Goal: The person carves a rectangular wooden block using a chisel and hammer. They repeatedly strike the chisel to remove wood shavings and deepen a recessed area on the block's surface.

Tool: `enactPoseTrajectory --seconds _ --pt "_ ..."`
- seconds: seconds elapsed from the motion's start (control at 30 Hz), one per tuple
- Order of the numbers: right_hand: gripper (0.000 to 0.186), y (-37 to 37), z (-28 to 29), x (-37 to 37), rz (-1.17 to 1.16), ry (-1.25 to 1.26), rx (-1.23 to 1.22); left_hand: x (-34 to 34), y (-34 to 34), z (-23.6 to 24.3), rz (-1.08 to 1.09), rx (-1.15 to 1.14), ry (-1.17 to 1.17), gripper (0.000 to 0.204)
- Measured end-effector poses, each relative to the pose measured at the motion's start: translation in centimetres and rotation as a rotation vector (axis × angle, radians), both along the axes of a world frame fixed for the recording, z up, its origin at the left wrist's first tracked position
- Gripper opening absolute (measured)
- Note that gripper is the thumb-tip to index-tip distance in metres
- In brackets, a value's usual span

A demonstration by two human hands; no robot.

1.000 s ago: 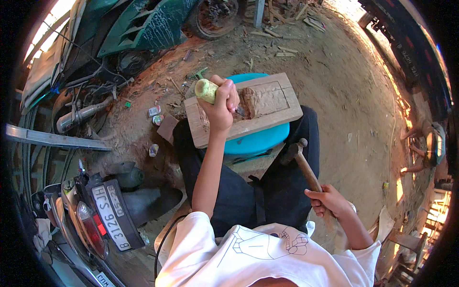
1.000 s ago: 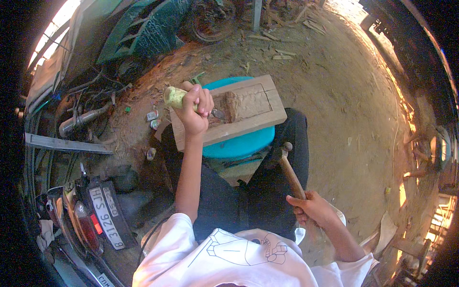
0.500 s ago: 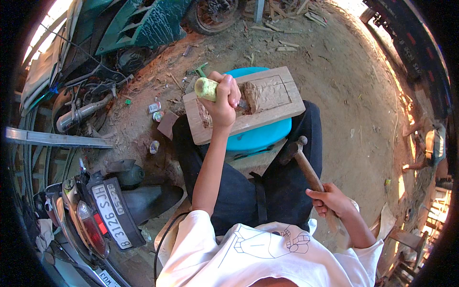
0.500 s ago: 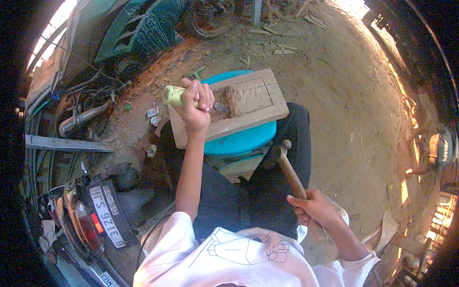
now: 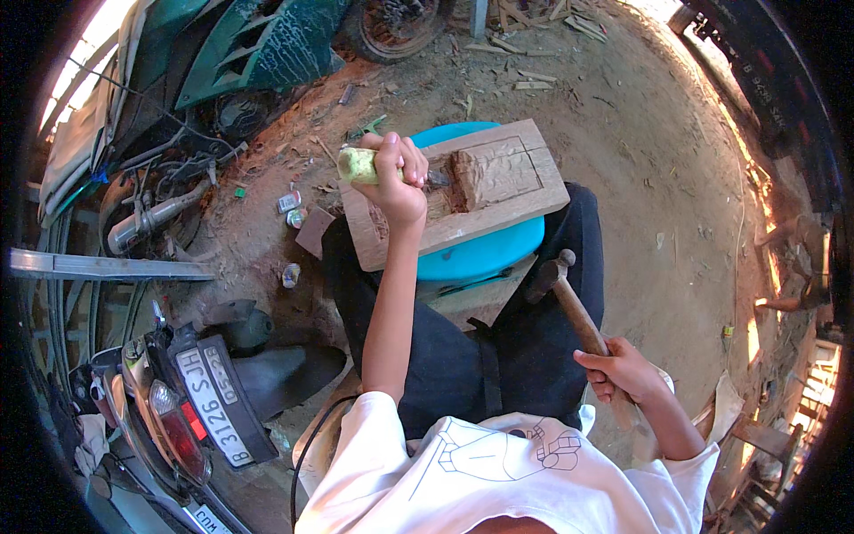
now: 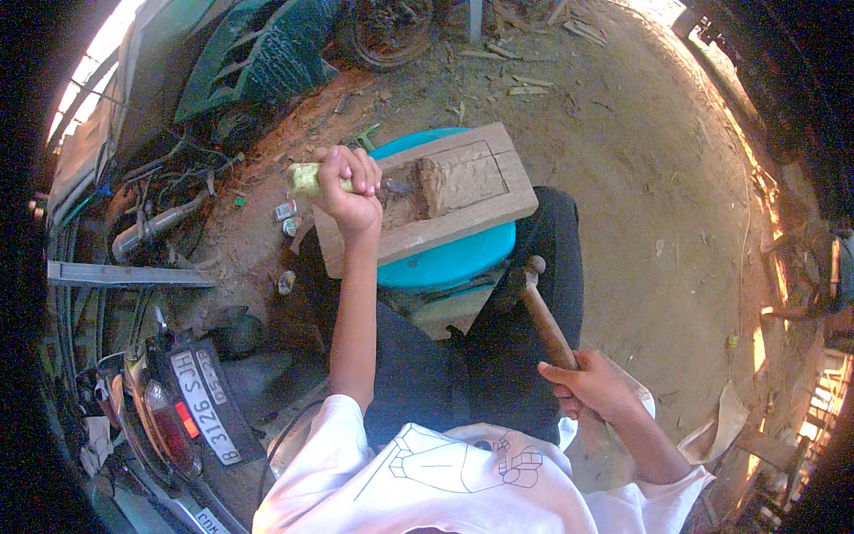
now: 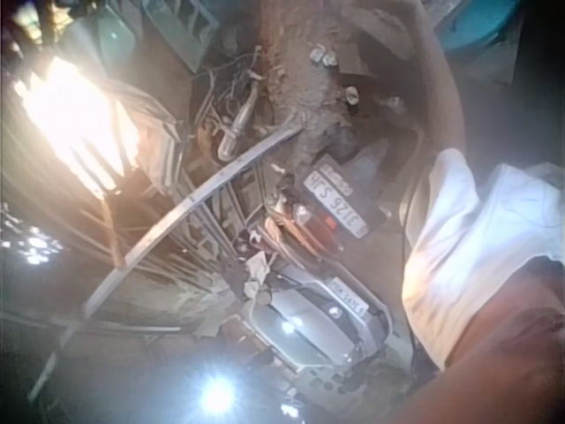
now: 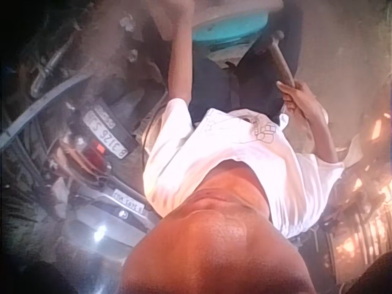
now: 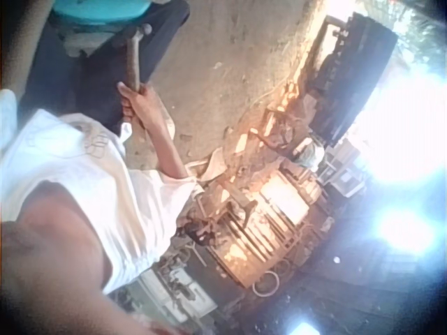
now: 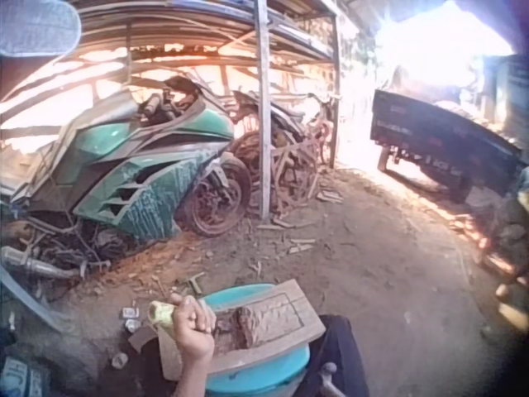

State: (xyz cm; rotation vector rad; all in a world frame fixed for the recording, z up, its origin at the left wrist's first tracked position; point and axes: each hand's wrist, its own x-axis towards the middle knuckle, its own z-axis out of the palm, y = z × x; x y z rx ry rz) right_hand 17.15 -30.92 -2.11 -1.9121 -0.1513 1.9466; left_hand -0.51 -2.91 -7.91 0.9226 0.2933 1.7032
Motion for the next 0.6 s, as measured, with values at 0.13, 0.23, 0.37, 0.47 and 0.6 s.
enactPoseTrajectory --seconds 0.13,0.23,0.37,0.47,0.6 --pt "0.030 -0.1 -0.1 0.1 0.034 -0.007 0.030 0.3 0.2 0.2 0.013 0.027 0.026 0.024" --pt "0.029 -0.2 -0.2 0.1 0.042 -0.008 0.025 0.4 0.4 0.2 -0.003 0.039 0.028 0.023" --pt "0.027 0.0 0.1 0.0 0.034 -0.011 0.003 0.3 -0.2 0.5 -0.067 0.004 0.011 0.024" --pt "0.026 0.0 0.1 0.1 0.017 0.010 0.003 0.2 -0.4 0.6 -0.073 -0.005 0.040 0.024" --pt "0.026 0.1 0.1 0.2 0.015 0.016 0.013 0.3 -0.7 0.7 -0.061 -0.022 0.036 0.025"
